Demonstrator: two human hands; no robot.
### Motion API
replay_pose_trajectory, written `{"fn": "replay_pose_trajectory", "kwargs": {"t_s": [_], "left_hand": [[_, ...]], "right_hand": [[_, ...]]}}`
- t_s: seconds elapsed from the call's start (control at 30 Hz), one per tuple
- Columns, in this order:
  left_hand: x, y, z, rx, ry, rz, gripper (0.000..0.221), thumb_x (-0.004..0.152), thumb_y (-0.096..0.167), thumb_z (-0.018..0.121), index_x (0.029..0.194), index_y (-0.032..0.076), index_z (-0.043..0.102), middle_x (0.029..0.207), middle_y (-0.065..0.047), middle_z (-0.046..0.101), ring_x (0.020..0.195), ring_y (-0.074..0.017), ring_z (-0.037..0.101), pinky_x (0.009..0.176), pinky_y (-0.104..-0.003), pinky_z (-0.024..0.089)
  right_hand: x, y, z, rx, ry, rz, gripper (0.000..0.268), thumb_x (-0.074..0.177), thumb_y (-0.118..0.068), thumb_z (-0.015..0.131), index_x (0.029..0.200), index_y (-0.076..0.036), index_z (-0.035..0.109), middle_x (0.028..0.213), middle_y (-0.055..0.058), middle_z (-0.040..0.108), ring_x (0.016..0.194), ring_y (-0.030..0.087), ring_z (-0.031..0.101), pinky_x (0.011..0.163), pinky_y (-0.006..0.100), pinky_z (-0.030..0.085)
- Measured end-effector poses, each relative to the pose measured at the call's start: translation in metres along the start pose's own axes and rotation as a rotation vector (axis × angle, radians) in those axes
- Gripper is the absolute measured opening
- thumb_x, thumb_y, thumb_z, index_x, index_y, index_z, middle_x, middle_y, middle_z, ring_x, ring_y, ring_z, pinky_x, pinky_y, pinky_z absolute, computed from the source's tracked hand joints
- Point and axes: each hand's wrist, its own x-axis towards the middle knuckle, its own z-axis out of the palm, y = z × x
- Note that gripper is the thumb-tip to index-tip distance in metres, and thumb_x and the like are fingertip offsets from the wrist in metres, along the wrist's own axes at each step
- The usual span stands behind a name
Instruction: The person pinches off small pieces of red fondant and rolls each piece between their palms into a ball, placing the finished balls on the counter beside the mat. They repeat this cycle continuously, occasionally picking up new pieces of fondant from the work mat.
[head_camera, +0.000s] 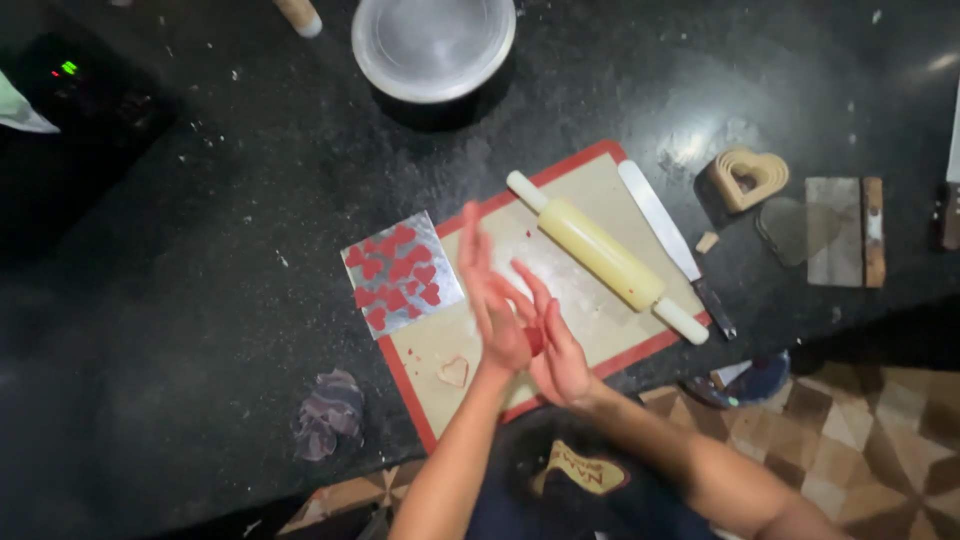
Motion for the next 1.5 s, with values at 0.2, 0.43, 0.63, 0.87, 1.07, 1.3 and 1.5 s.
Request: {"fn": "replay_pose_trajectory", "kwargs": {"t_s": [0.2,0.43,0.63,0.87,1.07,1.3,1.5], "left_hand": [[0.007,0.016,-0.038,0.337,0.011,-0.125,0.043,0.104,0.029,0.058,0.140,0.005,0.055,0.140,-0.013,0.060,0.131,-0.0252,0.058,0.110,-0.040,0.046],[-0.014,0.031,-0.036,0.775,-0.320,0.023,0.042,0.080,0.013,0.080,0.118,0.002,0.068,0.115,-0.015,0.069,0.104,-0.0352,0.066,0.090,-0.042,0.054],[-0.022,0.024,-0.043,0.774,-0.301,0.052,0.036,0.083,0.007,0.079,0.117,0.005,0.069,0.113,-0.012,0.071,0.101,-0.0324,0.070,0.085,-0.040,0.057],[-0.015,0.036,-0.043,0.556,-0.347,-0.126,0.033,0.082,0.004,0.081,0.114,0.004,0.074,0.110,-0.012,0.074,0.097,-0.0268,0.075,0.083,-0.034,0.059],[-0.012,0.030,-0.044,0.443,-0.319,-0.164,0.027,0.083,0.002,0.079,0.110,0.003,0.076,0.106,-0.011,0.077,0.093,-0.0197,0.076,0.082,-0.030,0.061],[-0.020,0.024,-0.047,0.471,-0.289,-0.176,0.021,0.082,0.003,0.081,0.102,0.005,0.078,0.100,-0.008,0.077,0.084,-0.0187,0.075,0.072,-0.029,0.058],[-0.015,0.031,-0.045,0.476,-0.272,-0.025,0.023,0.081,0.003,0.082,0.103,0.005,0.076,0.105,-0.009,0.074,0.094,-0.0213,0.075,0.081,-0.030,0.059]], "right_hand": [[-0.002,0.014,-0.050,0.668,0.151,0.414,0.051,0.117,-0.038,0.034,0.141,0.005,0.047,0.139,0.023,0.062,0.122,0.030,0.061,0.111,0.044,0.043],[-0.009,-0.017,-0.031,0.490,0.256,0.382,0.051,0.108,-0.027,0.037,0.151,0.001,0.042,0.134,0.014,0.060,0.127,0.023,0.061,0.113,0.039,0.044],[-0.013,-0.021,-0.060,-0.072,0.184,0.356,0.044,0.102,-0.011,0.059,0.144,0.002,0.055,0.128,0.010,0.068,0.116,0.014,0.063,0.100,0.031,0.049],[-0.013,-0.036,-0.069,-0.235,0.125,0.317,0.030,0.091,-0.001,0.074,0.120,0.005,0.068,0.108,0.013,0.076,0.100,0.016,0.073,0.092,0.032,0.058],[-0.006,-0.041,-0.063,-0.308,0.064,0.252,0.036,0.084,0.004,0.077,0.119,0.003,0.068,0.109,0.009,0.074,0.100,0.014,0.071,0.091,0.029,0.058],[-0.003,-0.051,-0.056,-0.343,0.064,0.310,0.027,0.084,0.006,0.077,0.110,0.007,0.072,0.104,0.013,0.077,0.095,0.017,0.074,0.089,0.030,0.059],[-0.001,-0.048,-0.051,-0.274,0.114,0.311,0.020,0.089,0.002,0.074,0.108,0.005,0.071,0.100,0.011,0.076,0.093,0.016,0.074,0.085,0.029,0.059]]}}
